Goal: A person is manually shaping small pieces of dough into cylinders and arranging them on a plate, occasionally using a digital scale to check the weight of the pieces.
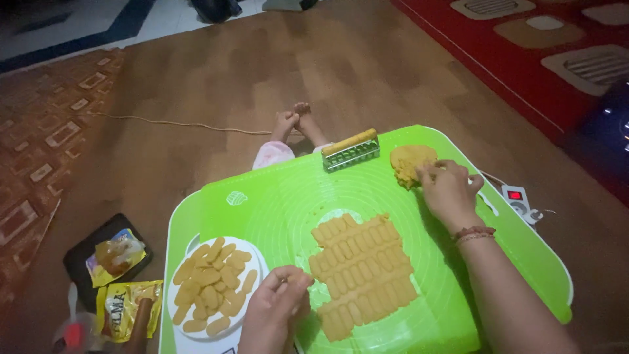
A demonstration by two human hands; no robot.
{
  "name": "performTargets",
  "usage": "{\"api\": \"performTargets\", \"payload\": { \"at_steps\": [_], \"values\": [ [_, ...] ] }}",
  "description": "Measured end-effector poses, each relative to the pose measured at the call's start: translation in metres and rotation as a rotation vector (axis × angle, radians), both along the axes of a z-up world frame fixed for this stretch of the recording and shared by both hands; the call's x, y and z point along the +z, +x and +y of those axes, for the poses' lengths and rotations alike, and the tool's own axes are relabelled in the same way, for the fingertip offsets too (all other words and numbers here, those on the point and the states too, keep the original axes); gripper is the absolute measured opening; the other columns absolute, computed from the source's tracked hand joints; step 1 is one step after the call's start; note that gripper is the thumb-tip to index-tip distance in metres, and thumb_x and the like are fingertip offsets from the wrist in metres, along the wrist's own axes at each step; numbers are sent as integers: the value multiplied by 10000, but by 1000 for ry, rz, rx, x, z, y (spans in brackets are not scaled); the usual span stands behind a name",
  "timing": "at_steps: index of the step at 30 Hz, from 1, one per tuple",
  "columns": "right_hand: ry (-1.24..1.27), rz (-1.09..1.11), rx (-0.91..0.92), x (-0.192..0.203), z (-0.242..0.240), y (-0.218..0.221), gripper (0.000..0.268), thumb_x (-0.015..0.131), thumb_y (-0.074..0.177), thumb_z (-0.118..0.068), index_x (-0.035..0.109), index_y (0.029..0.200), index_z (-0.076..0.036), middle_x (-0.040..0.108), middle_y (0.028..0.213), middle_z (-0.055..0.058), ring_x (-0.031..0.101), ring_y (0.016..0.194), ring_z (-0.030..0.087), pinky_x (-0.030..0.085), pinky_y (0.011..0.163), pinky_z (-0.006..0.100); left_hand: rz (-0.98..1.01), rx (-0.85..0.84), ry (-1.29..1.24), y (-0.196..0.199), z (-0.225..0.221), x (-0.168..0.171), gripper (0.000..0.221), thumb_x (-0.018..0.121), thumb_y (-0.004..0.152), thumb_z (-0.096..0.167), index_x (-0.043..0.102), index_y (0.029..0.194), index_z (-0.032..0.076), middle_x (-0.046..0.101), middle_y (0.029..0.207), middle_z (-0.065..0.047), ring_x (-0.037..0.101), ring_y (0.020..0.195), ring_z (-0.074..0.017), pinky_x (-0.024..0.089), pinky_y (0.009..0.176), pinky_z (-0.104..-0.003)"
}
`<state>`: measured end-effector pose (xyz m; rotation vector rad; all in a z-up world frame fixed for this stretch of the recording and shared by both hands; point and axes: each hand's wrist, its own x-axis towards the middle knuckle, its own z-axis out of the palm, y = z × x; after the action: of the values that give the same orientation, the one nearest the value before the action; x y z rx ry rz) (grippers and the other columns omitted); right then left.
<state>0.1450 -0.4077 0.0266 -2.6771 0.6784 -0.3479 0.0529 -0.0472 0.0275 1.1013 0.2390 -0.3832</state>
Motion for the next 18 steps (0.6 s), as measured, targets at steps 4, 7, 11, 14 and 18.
{"api": "performTargets", "payload": {
  "at_steps": [4, 7, 11, 14, 18],
  "values": [
    [-151, -378, 210, 10, 51, -39, 448, 759, 806, -403, 712, 1193, -183, 669, 1299, 33, 530, 1179, 280, 248, 974, 494, 21, -57, 178, 6, -10, 2, 517, 753, 849, 101, 660, 1343, -19, 692, 794, -181, 543, 646, -217, 426, 626, -313],
    [-95, -480, 794, 50, 124, -97, 200, 678, 744, -343, 750, 842, -185, 641, 978, 11, 467, 1333, 271, 93, 1058, 652, 20, -64, 265, 0, -16, 10, 475, 766, 852, 32, 743, 1324, -14, 731, 814, -192, 555, 642, -213, 432, 606, -301],
    [-77, -593, 842, 38, 151, -113, 443, 748, 787, -470, 736, 1175, -257, 582, 1370, 16, 444, 1343, 248, 59, 1133, 634, 105, -10, 286, -7, -21, 29, 330, 753, 831, -77, 766, 1160, -100, 829, 942, -302, 729, 804, -303, 578, 755, -378],
    [-25, -609, 831, 35, 157, -115, 291, 772, 773, -393, 781, 1032, -260, 615, 1304, -19, 463, 1310, 234, 54, 1137, 624, 58, -3, 303, -10, -18, 20, 279, 795, 799, -76, 781, 1076, -110, 836, 876, -300, 758, 806, -300, 602, 764, -372],
    [-50, -674, 843, 37, 162, -117, 236, 780, 781, -375, 775, 982, -252, 636, 1231, -26, 493, 1282, 228, 57, 1126, 596, 50, -21, 349, -14, -19, 27, 216, 808, 798, -53, 777, 1010, -75, 846, 870, -265, 786, 814, -294, 635, 812, -386]
  ]
}}
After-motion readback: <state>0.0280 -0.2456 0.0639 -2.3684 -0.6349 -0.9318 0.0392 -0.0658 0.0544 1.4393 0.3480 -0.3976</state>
